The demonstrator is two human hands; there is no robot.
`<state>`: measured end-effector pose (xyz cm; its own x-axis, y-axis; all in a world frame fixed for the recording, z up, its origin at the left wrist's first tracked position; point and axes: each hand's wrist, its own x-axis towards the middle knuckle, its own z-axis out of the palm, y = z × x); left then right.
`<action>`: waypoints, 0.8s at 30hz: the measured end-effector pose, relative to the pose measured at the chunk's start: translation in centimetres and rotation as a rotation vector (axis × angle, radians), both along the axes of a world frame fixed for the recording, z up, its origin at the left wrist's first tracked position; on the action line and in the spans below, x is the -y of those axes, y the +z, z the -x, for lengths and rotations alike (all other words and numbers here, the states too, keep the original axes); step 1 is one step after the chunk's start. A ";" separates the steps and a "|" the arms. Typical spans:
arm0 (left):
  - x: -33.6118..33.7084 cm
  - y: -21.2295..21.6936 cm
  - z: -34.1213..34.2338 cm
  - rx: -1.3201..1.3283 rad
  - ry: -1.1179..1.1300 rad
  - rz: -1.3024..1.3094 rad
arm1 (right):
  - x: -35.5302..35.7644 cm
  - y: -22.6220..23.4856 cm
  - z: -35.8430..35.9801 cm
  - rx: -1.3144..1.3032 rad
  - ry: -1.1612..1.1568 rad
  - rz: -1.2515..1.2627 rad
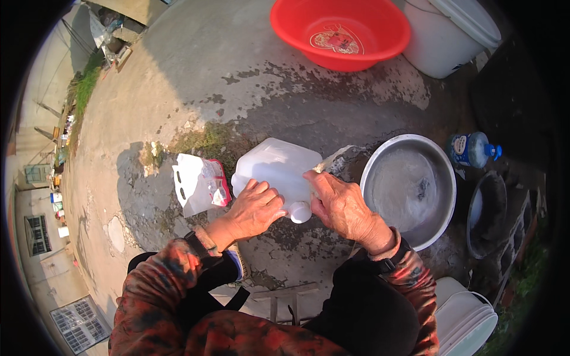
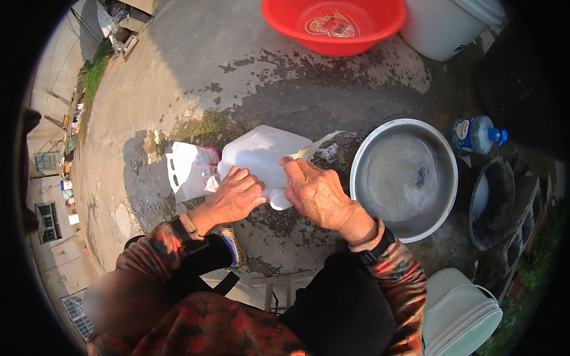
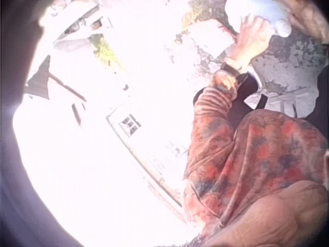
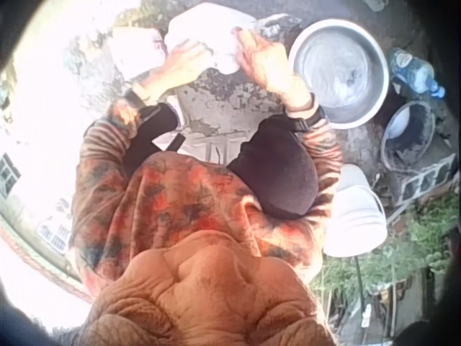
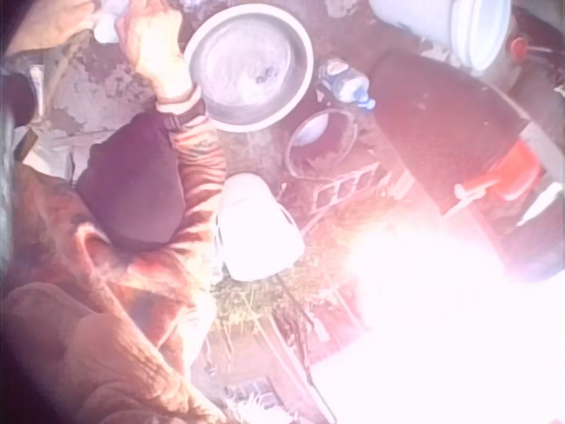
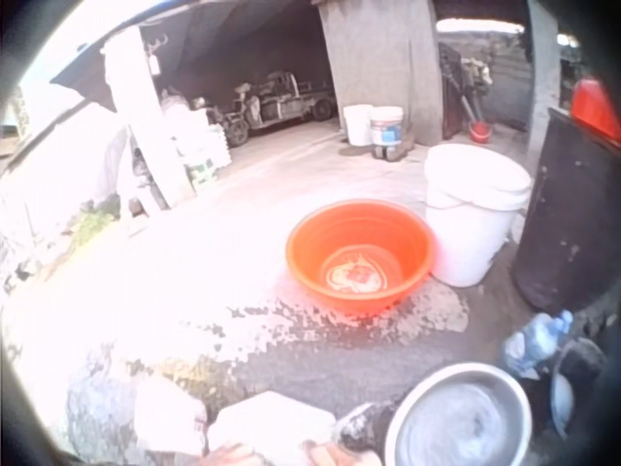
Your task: The person scrubs the inside of a white plastic jerrycan with a cloth, rinses it with water from a metal bowl, and repeats the process on a second jerrycan. The person also uses a red scoop to add water to the bowl and pours water from the jerrycan into the bowl.
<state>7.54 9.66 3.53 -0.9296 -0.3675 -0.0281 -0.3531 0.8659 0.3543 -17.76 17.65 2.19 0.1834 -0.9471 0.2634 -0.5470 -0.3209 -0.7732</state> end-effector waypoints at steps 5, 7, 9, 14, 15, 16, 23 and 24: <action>-0.1 0.2 -0.2 0.043 -0.033 0.021 | 0.6 -1.0 -2.8 -0.153 0.101 -0.025; 0.0 0.1 -0.3 0.048 -0.027 0.011 | 0.1 -2.2 -2.1 -0.160 0.048 -0.007; 0.0 0.0 -0.4 0.057 -0.064 0.037 | -0.5 -3.2 -0.8 -0.177 -0.046 -0.051; 0.0 -0.1 -0.7 0.081 -0.083 0.029 | -3.0 -3.7 4.0 -0.078 -0.385 -0.138; 0.0 -0.1 -0.7 0.072 -0.076 0.026 | -3.7 -3.7 4.7 -0.074 -0.451 -0.136; 0.1 -0.2 -0.7 0.061 -0.072 0.022 | -4.4 -3.7 5.4 -0.101 -0.483 -0.094; 0.1 0.2 -0.3 0.046 -0.059 0.005 | -9.2 -8.9 10.7 -0.233 -0.629 -0.203; 0.1 0.2 -0.2 0.040 -0.051 0.015 | -9.3 -10.7 11.4 -0.315 -0.614 -0.289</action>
<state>7.76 9.56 3.76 -0.9453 -0.3207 -0.0604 -0.3222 0.8881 0.3279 -29.12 26.98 -8.51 -0.3750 -0.9269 0.0109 -0.7720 0.3058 -0.5572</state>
